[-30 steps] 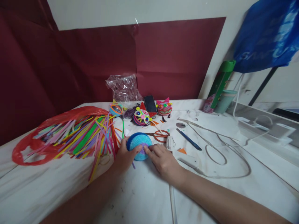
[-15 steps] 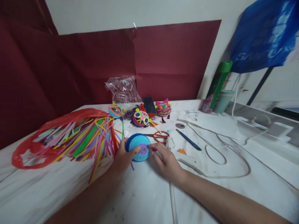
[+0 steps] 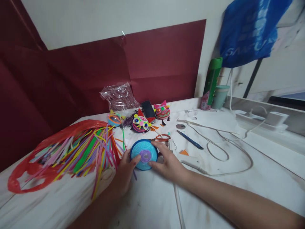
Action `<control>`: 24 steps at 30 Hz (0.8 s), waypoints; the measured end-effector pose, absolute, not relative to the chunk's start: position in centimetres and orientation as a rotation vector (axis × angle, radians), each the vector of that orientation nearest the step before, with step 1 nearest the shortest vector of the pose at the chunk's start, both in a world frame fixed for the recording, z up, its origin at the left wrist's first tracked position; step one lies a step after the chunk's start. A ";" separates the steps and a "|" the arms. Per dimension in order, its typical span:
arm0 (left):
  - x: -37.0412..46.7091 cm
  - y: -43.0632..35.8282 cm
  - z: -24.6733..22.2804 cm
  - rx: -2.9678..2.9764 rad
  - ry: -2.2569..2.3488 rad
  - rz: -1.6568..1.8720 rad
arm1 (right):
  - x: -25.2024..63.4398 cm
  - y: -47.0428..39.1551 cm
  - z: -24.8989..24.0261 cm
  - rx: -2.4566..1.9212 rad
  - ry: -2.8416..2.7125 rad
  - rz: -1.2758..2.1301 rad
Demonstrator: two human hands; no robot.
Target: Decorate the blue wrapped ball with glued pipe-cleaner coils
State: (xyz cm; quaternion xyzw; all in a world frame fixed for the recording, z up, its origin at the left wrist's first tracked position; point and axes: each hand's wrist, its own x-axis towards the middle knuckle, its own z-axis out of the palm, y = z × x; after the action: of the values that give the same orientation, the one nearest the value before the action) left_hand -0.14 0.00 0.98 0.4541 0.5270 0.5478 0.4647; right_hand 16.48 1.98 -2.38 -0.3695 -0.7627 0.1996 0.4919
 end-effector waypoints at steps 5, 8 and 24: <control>-0.8 0.3 0.8 1.184 1.312 1.205 | 16.9 1.9 -2.4 -0.842 -1.964 0.444; -1.0 0.4 0.8 1.233 1.341 1.192 | 16.9 1.6 -2.4 -0.843 -1.987 0.426; -0.9 0.3 0.6 1.533 1.530 1.164 | 16.5 1.7 -2.3 -0.829 -1.894 0.553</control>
State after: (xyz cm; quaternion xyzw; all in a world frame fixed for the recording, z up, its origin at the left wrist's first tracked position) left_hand -0.91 0.34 0.64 0.5875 0.5865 0.4461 0.3346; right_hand 16.47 1.72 -2.29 -0.3398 -0.7762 0.2268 0.4802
